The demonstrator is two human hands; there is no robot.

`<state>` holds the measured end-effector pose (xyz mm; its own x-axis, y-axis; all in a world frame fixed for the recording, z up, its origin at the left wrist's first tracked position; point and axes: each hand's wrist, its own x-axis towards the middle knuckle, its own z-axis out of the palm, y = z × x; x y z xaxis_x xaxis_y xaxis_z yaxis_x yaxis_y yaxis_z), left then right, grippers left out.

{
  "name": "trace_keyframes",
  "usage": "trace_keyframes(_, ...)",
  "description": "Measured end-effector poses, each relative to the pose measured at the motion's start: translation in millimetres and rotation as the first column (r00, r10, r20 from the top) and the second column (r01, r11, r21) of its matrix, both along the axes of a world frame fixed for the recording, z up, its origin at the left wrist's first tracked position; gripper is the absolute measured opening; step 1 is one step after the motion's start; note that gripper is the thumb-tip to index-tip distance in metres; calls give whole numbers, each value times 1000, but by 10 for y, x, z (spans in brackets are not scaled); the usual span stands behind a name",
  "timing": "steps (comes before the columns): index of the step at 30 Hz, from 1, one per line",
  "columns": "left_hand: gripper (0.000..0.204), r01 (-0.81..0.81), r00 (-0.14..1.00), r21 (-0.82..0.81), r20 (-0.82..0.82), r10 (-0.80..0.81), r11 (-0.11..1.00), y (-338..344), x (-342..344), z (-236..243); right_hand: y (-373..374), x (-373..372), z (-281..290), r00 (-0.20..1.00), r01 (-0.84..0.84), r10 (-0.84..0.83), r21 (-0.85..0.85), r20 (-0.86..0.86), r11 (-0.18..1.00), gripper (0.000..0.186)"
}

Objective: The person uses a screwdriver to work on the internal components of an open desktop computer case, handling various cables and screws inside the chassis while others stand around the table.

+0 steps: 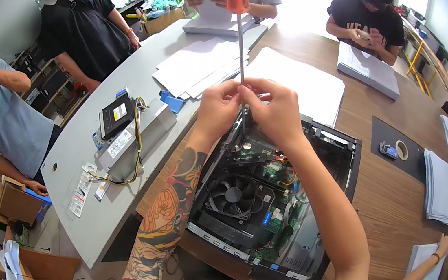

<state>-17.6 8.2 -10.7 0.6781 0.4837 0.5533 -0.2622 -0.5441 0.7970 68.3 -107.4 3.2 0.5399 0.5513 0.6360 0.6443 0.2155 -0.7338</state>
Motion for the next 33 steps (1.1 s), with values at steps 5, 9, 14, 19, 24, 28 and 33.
trace_keyframes(5, 17, 15, 1000, 23, -5, -15, 1000, -27, 32, -6, -3, 48, -1, 1000, 18, -18, 34, -6, 999, 20)
trace_keyframes(9, 12, -38, 999, -44, -15, 38, 998, -32, 21, 3, 22, 26, -38, 1000, 7, -8, 34, 21, 999, 20)
trace_keyframes(14, 15, -94, 993, -62, 68, 98, 994, 30, 90, -91, -2, -12, -1, 999, 14, -15, 12, 33, 1000, 22)
trace_keyframes(19, 16, -96, 993, -51, 67, 99, 994, 13, 74, -64, 0, -23, 4, 999, -6, 5, 12, 35, 1000, 22)
trace_keyframes(24, 9, -90, 994, -71, 63, 94, 993, -15, 47, -41, -5, -28, 14, 1000, -3, 3, 17, 31, 1000, 22)
trace_keyframes(28, 12, -18, 999, -54, 42, 20, 998, -10, 56, -31, 6, -10, -1, 998, 24, -25, 27, 55, 999, 23)
trace_keyframes(33, 18, -3, 1000, -6, 5, 3, 1000, -20, 49, -8, 2, 22, -5, 997, 41, -43, 33, 69, 999, 23)
